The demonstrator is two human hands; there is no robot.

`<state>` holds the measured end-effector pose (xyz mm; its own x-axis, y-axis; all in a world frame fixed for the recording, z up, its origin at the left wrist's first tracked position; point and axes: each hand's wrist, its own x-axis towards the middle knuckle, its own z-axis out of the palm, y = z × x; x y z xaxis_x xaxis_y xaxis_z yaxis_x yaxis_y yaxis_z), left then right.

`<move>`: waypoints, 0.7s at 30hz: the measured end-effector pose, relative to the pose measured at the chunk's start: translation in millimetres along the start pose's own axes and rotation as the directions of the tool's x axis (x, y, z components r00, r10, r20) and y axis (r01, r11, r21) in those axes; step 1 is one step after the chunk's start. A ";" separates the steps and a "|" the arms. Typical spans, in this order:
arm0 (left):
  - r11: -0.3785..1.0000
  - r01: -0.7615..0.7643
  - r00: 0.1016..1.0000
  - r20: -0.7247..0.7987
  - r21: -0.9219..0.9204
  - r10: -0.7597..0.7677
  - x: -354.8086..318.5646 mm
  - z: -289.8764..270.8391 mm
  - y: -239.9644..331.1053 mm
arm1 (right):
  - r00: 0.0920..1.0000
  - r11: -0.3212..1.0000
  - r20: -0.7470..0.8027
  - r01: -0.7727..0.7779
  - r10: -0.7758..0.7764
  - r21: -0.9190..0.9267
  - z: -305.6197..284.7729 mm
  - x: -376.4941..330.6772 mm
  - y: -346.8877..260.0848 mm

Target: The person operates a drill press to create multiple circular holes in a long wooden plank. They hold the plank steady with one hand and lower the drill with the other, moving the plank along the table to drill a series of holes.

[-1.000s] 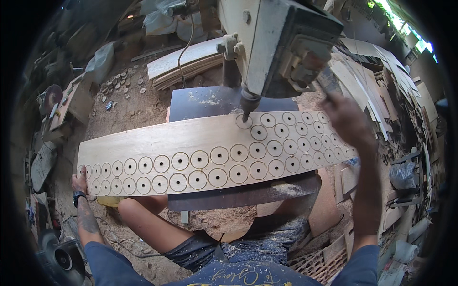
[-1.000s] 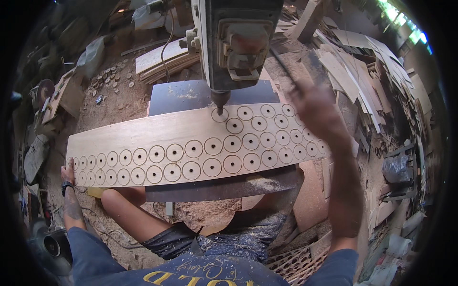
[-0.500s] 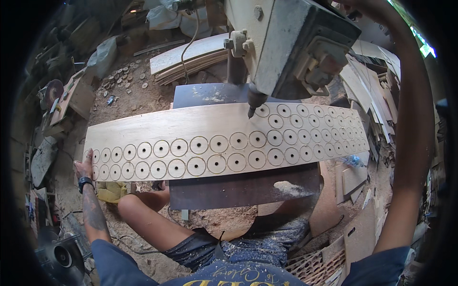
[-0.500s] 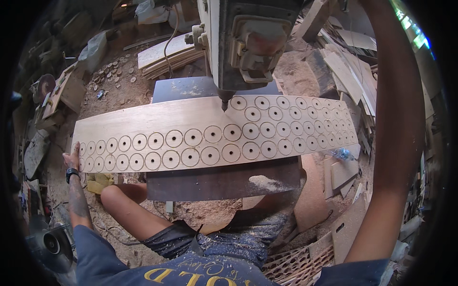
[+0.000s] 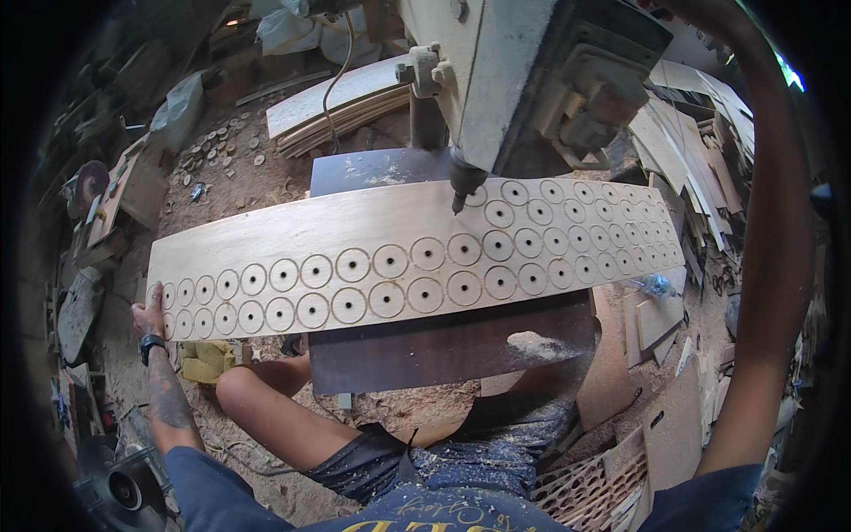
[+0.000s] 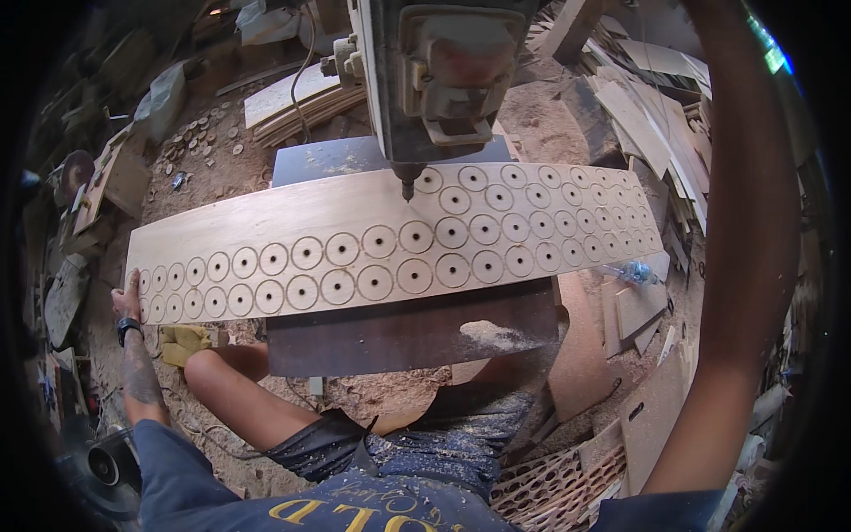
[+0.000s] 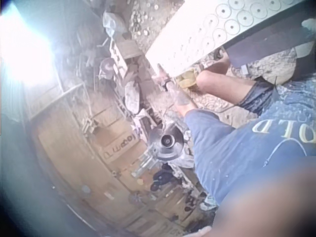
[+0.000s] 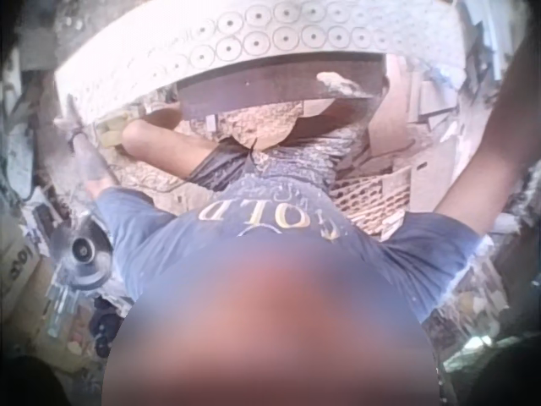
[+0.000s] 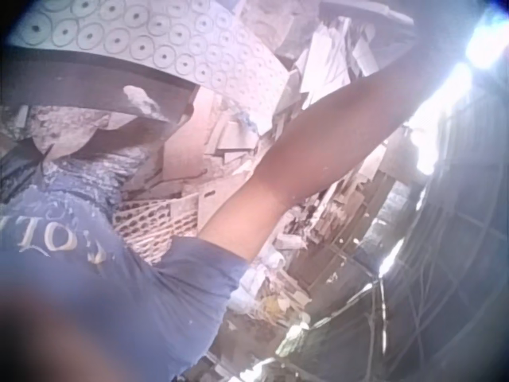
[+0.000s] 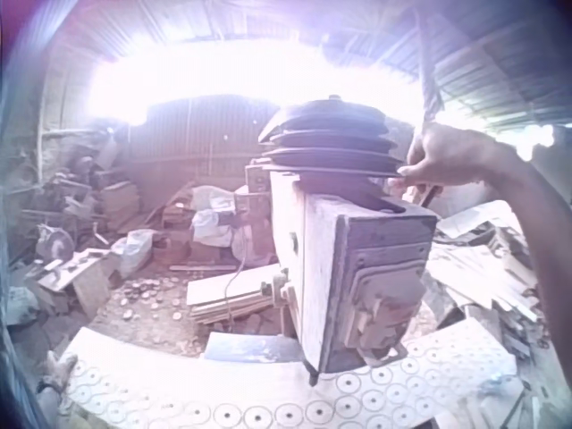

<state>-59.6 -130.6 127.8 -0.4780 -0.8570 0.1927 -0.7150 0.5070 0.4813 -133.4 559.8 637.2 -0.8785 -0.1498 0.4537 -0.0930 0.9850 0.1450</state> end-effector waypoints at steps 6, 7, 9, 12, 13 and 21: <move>0.998 -0.041 0.999 0.010 -0.044 0.041 1.7 9.0 7.3 | 0.998 0.998 0.019 0.061 -0.061 0.023 -2.8 -3.1 1.3; 0.998 -0.043 0.999 0.015 -0.048 0.044 2.0 9.4 7.6 | 0.999 0.998 0.019 0.042 -0.043 0.041 -2.7 -5.2 1.5; 0.998 -0.030 1.000 -0.004 -0.055 0.030 2.8 8.0 6.3 | 1.000 0.999 0.008 0.009 -0.009 0.045 -1.9 -7.5 -1.5; 0.999 -0.041 0.999 0.003 -0.033 0.041 2.6 4.5 3.3 | 1.000 1.000 -0.031 0.007 -0.007 -0.011 -0.5 -14.6 -5.3; 0.999 -0.041 0.999 0.005 -0.034 0.041 2.6 4.0 2.4 | 0.998 0.998 -0.043 0.042 -0.043 -0.041 -0.5 -17.2 -6.4; 0.992 -0.096 0.995 -0.029 -0.084 0.094 -1.5 6.2 -4.6 | 0.998 0.997 -0.016 -0.063 0.063 -0.040 -1.5 -8.8 -8.3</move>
<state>-58.8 -131.0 119.9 -0.5282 -0.8077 0.2621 -0.6203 0.5778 0.5305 -124.2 552.8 633.3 -0.8750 -0.0892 0.4759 -0.0186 0.9883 0.1511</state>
